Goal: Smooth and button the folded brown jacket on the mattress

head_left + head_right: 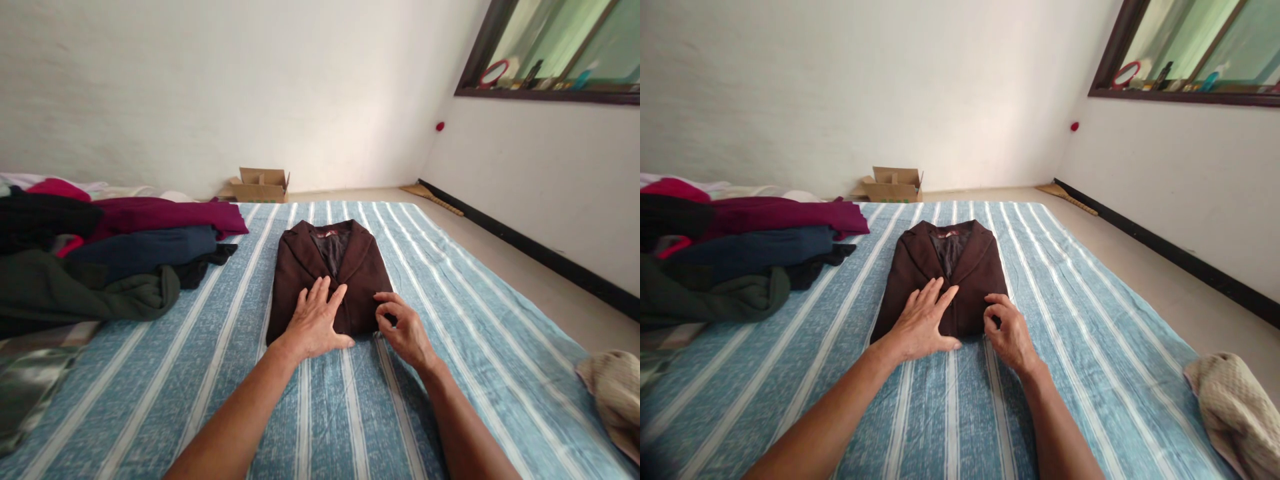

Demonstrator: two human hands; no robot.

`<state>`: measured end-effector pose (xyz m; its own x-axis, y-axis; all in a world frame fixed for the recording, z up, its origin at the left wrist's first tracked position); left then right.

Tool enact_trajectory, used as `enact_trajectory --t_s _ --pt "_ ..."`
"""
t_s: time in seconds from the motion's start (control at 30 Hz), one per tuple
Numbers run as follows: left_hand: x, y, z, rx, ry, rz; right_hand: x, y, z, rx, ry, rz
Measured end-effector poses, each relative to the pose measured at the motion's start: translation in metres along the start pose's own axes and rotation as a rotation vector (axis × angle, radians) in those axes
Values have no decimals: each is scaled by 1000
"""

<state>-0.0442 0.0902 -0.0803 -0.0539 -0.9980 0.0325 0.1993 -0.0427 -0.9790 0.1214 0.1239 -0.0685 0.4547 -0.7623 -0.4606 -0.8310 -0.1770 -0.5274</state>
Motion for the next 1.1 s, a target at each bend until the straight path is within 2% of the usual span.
enact_trajectory --t_s 0.13,0.23,0.4,0.5,0.63,0.77,0.97,1.1 --pt "0 0 0 0 -2 4 0 2 0 7 -17 -31" --pt "0 0 0 -2 7 18 2 11 -1 121 -99 -70" --pt "1 -2 2 -9 4 12 4 19 -2 304 -211 -34" --pt "1 -2 2 -8 4 14 3 25 -10 405 -290 -60" --pt "1 -2 2 -8 13 34 1 32 -17 481 -328 -104" --pt "1 -1 2 -14 18 45 1 28 -11 380 -269 -61" --pt "1 -2 2 -18 9 36 1 6 4 75 -40 -4" --pt "1 -2 2 -15 8 29 1 2 5 -8 33 -8"
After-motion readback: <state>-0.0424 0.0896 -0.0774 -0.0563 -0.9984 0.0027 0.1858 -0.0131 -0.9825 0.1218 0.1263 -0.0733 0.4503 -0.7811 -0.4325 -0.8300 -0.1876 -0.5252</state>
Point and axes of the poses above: each hand's wrist, its own x-axis away from the middle knuckle, its own y-axis out of the palm, z = x × y, the point moved 7 cm from there along -x, towards the middle knuckle, and after that the axes turned 2 degrees about -y, right-handed, at the moved point
